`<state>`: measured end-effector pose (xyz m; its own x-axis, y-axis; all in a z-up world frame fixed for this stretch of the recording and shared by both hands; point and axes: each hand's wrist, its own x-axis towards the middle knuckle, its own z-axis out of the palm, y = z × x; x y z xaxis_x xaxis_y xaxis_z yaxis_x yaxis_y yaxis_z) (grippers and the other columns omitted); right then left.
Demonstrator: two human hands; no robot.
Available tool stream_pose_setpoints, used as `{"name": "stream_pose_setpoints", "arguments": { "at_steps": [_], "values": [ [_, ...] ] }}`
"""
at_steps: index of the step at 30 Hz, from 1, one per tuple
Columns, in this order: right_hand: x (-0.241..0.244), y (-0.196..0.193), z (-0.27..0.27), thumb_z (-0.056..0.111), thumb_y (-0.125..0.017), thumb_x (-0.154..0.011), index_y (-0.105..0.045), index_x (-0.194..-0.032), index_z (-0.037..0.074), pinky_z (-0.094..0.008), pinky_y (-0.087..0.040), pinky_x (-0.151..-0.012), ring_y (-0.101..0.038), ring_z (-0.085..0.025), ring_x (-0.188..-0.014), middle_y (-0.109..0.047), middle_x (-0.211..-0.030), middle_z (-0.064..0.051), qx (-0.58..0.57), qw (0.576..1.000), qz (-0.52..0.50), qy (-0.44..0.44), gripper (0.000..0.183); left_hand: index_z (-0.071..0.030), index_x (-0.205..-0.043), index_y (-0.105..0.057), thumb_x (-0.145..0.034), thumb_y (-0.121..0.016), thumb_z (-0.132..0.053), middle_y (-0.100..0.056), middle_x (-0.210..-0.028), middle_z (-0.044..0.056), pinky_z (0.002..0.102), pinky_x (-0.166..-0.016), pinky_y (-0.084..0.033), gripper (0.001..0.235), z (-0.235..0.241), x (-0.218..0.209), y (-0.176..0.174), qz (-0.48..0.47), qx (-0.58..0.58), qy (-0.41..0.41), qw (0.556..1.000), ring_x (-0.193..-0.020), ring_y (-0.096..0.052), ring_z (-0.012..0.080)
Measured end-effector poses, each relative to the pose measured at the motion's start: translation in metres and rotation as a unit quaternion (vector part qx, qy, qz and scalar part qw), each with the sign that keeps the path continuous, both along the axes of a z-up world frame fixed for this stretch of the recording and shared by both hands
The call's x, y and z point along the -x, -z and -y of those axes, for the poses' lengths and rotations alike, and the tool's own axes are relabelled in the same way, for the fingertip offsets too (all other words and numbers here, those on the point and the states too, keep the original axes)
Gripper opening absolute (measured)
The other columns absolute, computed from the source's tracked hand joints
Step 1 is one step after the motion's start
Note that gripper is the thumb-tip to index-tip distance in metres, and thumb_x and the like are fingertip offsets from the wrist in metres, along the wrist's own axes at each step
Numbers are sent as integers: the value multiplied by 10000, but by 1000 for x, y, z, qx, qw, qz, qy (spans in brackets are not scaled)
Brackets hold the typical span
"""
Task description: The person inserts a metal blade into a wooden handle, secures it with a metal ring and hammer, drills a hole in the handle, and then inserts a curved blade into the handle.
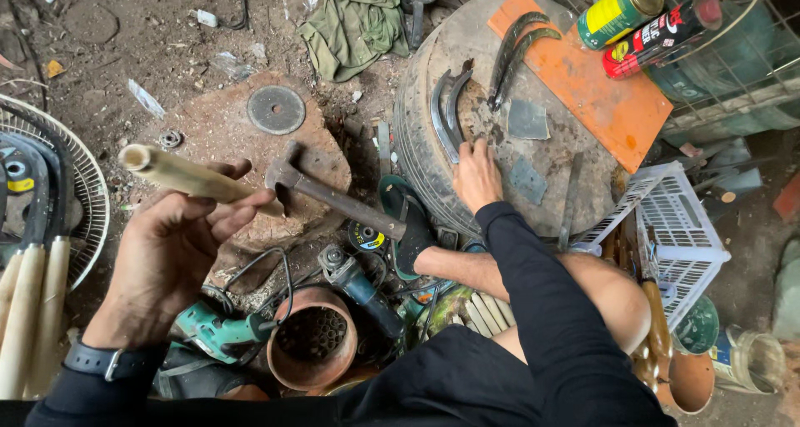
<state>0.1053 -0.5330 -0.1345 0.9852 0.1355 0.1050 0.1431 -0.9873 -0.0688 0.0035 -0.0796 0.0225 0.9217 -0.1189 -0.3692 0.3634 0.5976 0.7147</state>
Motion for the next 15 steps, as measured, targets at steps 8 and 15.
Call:
{"name": "stream_pose_setpoints", "arguments": {
  "at_steps": [8, 15],
  "values": [
    [-1, 3, -15, 96, -768, -724, -558, -1065, -51, -482, -580, -792, -615, -421, -1060, -570, -1086, -242, 98, 994, -45, -16, 427, 80, -1319, -491, -896, -591, -2, -625, -1210, 262, 429, -1044, -583, 443, 8, -2, -7, 6, -45, -12, 999, -1135, -704, 377],
    [-6, 9, 7, 49, -681, -805, -553, -1080, -49, -470, -587, -784, -618, -425, -1070, -572, -1096, -238, 132, 991, 35, -2, 319, 59, -1346, -521, -932, -627, -123, -640, -1223, 201, 421, -955, -607, 465, 1, 8, -13, -25, -133, -15, 991, -1103, -729, 343]
  ]
}}
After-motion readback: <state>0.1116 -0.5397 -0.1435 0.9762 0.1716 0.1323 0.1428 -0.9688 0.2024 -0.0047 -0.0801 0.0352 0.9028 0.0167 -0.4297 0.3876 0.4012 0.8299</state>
